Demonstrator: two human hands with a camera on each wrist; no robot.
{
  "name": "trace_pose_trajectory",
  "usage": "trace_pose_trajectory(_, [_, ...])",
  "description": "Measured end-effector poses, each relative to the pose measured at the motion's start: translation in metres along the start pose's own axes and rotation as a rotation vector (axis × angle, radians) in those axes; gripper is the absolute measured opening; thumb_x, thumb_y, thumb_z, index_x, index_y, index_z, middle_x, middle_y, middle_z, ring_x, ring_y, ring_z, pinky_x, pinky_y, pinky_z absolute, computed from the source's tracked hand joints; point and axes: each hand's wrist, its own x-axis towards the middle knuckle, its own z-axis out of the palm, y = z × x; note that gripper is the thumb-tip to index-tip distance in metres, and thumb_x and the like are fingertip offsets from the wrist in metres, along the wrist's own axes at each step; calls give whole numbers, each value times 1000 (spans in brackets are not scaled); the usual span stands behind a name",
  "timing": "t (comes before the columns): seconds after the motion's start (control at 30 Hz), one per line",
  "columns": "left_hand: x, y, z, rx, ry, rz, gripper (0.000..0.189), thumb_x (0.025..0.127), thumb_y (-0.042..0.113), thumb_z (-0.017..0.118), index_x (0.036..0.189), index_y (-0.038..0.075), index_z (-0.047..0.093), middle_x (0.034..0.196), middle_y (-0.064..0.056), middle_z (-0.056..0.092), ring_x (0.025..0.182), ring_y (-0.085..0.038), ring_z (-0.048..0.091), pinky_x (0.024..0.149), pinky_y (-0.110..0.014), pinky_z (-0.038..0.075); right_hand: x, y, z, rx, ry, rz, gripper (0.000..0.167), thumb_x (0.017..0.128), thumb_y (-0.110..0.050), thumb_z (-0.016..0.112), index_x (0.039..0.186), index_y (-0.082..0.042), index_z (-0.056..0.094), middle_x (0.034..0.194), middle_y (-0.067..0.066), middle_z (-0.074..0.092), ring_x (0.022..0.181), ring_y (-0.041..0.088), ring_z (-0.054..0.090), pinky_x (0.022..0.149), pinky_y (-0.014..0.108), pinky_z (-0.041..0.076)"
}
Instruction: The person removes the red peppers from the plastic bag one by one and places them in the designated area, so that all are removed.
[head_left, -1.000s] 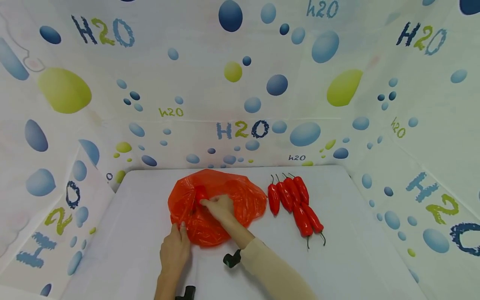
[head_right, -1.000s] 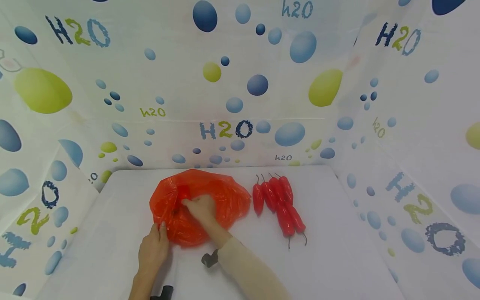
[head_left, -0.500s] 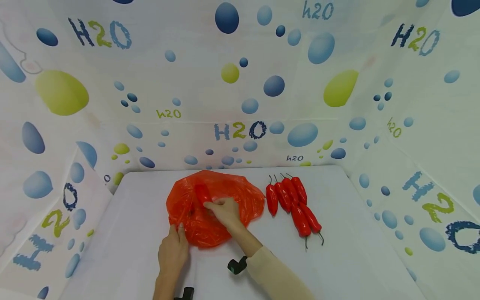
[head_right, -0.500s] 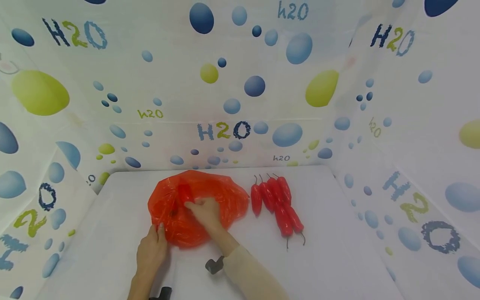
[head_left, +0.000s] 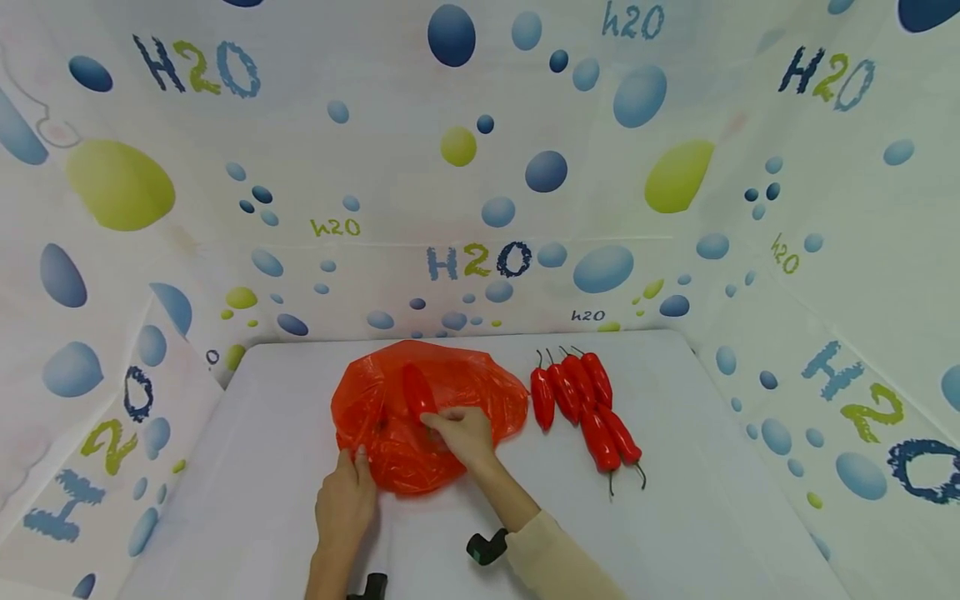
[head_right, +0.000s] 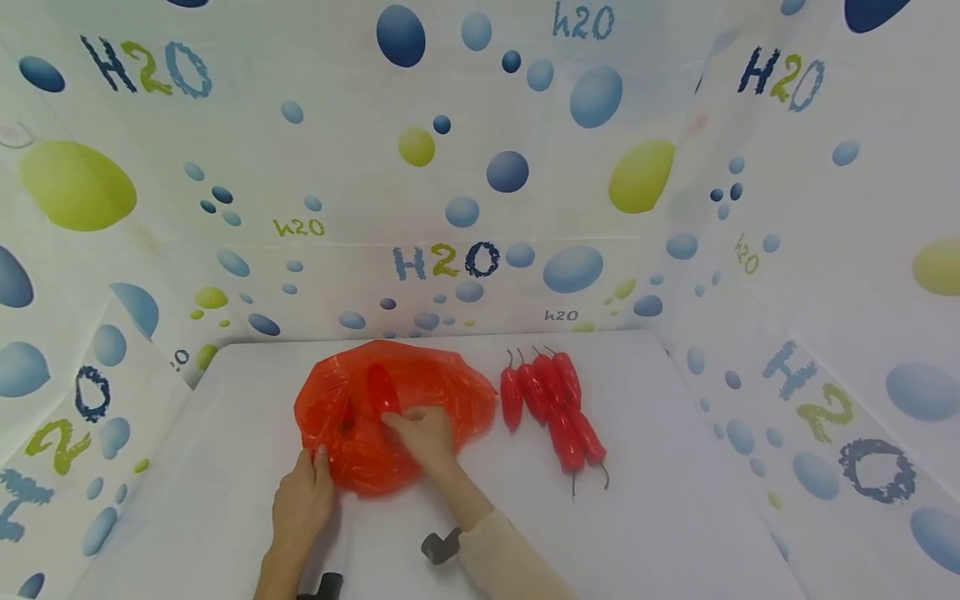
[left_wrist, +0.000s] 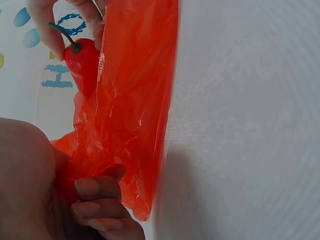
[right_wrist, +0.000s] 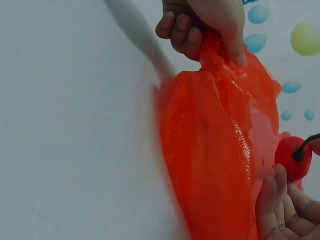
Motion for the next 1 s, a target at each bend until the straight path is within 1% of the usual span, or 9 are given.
trace_pose_trajectory(0.07, [0, 0, 0, 6, 2, -1, 38, 113, 32, 37, 97, 1, 50, 64, -15, 52, 63, -40, 61, 52, -46, 45, -1, 2, -2, 4, -5, -8, 27, 90, -38, 82, 92, -11, 81, 78, 1, 73, 74, 21, 70, 74, 35, 60])
trace_pose_trajectory(0.27, [0, 0, 1, 4, -7, -3, 37, 113, 32, 37, 97, 1, 50, 63, -12, 50, 59, -33, 57, 51, -41, 42, -2, 8, -10, 17, -26, -35, 28, 92, -39, 81, 92, -11, 82, 81, 5, 74, 78, 24, 72, 78, 39, 61])
trace_pose_trajectory(0.43, [0, 1, 1, 5, -9, -7, 36, 113, 32, 37, 97, 1, 49, 62, -11, 47, 56, -28, 52, 50, -38, 41, -4, 11, -14, 44, -33, -35, 30, 91, -40, 81, 96, -10, 81, 82, 4, 73, 81, 24, 74, 78, 36, 61])
trace_pose_trajectory(0.6, [0, 2, 2, 5, 1, 1, 36, 113, 31, 38, 95, 2, 49, 62, -11, 47, 56, -29, 53, 50, -39, 40, -6, 12, -17, 84, -30, -44, 31, 91, -38, 81, 97, -8, 81, 82, 5, 74, 80, 23, 75, 76, 34, 61])
trace_pose_trajectory(0.7, [0, 2, 2, 5, 9, 8, 36, 113, 31, 38, 95, 1, 49, 62, -11, 47, 56, -30, 53, 51, -39, 40, -8, 12, -19, 99, -28, -54, 30, 92, -37, 81, 97, -7, 80, 82, 6, 74, 79, 23, 74, 78, 37, 62])
trace_pose_trajectory(0.8, [0, 1, 2, 2, -2, 5, 35, 113, 31, 38, 97, 1, 49, 63, -11, 46, 56, -30, 52, 51, -39, 41, -11, 12, -21, 102, -27, -58, 30, 92, -37, 81, 97, -7, 80, 82, 5, 73, 78, 22, 73, 80, 39, 61])
trace_pose_trajectory(1.0, [-1, 1, 2, -1, -12, -3, 36, 113, 31, 38, 97, 1, 49, 63, -11, 46, 56, -28, 51, 51, -38, 40, -16, 11, -25, 99, -33, -64, 30, 92, -36, 81, 98, -7, 80, 82, 4, 73, 77, 17, 71, 77, 34, 61])
